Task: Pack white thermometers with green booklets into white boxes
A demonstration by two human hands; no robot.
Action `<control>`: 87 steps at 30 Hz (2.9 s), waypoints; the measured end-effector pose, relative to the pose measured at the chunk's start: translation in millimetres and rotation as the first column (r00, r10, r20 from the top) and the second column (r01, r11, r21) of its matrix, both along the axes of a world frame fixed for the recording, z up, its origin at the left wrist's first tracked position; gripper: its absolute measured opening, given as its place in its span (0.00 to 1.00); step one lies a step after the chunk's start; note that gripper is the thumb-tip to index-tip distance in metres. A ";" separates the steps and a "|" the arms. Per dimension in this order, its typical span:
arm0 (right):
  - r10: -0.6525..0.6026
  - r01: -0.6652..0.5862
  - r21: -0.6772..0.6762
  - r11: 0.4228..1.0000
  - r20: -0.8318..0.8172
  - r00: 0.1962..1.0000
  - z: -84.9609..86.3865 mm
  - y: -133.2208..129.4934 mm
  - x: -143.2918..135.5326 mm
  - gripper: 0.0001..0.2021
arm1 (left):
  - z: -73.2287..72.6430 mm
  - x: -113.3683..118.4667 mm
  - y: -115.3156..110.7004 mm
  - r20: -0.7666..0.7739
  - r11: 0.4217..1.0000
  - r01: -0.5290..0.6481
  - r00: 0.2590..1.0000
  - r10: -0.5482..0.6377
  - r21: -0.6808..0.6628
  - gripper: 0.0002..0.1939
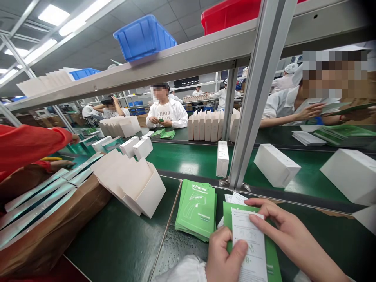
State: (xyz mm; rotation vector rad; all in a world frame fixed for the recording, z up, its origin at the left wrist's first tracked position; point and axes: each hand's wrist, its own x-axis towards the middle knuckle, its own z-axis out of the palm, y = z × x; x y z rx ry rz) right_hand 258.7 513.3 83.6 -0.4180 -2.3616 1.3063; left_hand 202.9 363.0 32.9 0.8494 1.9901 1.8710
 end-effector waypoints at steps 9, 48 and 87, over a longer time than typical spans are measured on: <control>0.014 -0.014 -0.008 1.000 0.036 0.999 -0.5 0.7 0.6 0.17 | 0.4 1.2 -1.1 -0.018 1.000 0.008 1.000 -0.008 0.001 0.13; 0.002 -0.002 0.016 1.000 0.030 1.000 -6.1 3.3 -0.4 0.18 | -3.0 1.3 0.0 -0.005 0.999 -0.032 0.999 0.032 0.016 0.16; 0.007 -0.009 0.027 1.000 0.067 0.998 -0.8 1.0 -0.8 0.17 | -15.8 2.1 0.8 0.001 0.999 -0.036 0.999 0.036 -0.009 0.16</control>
